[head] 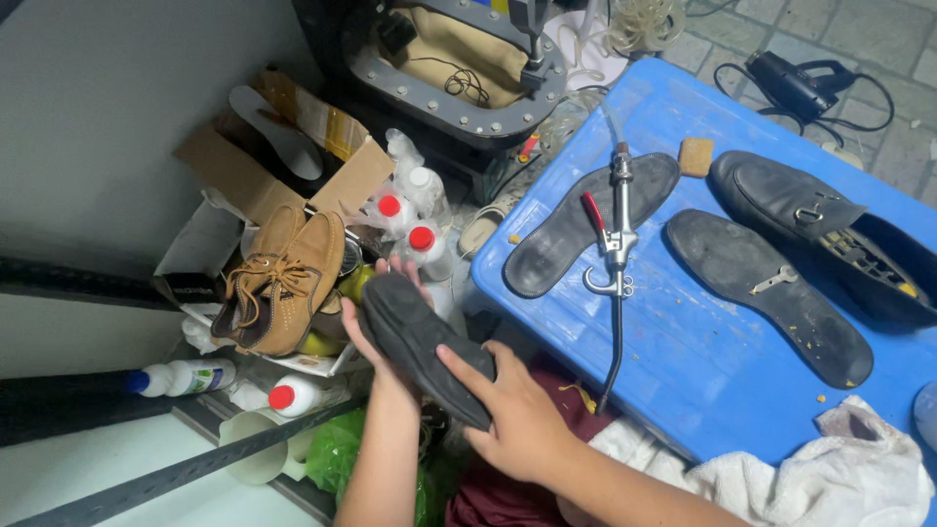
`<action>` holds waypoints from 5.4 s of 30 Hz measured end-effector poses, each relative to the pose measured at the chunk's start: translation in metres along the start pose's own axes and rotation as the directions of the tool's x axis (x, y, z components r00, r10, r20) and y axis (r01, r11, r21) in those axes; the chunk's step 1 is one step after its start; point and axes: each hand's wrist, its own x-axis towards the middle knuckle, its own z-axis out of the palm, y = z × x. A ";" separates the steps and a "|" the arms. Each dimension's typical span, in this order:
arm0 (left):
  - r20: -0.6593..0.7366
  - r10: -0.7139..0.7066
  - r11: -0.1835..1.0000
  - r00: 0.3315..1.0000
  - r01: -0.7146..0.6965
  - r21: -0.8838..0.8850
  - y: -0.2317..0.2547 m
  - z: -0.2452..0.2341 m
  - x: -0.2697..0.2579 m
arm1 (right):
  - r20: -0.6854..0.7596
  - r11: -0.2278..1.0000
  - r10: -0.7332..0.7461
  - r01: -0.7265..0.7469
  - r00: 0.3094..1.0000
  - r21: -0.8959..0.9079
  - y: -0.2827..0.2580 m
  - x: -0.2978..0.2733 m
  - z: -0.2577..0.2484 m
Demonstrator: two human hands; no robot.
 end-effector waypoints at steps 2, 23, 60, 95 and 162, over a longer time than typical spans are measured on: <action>-0.092 0.065 0.936 0.994 -0.029 0.350 0.000 -0.006 -0.004 | -0.197 0.997 -0.070 0.061 0.978 -0.053 0.002 -0.003 -0.007; -0.307 -0.078 0.897 0.949 0.201 0.395 -0.002 0.028 0.008 | 0.128 0.939 0.018 -0.061 0.992 0.338 0.016 -0.016 -0.005; -0.156 -0.233 0.848 0.960 0.279 0.450 0.046 0.068 -0.004 | 0.171 0.450 -0.289 0.291 0.942 -0.844 0.103 0.090 -0.219; -0.118 -0.495 0.768 0.861 0.497 0.403 0.007 0.084 0.055 | 0.270 0.539 -0.284 0.386 0.920 -0.749 0.095 0.104 -0.225; -0.105 0.438 0.761 0.893 -0.306 0.572 0.164 0.000 -0.004 | 0.215 0.619 -0.085 0.221 0.973 -0.754 0.025 0.166 -0.108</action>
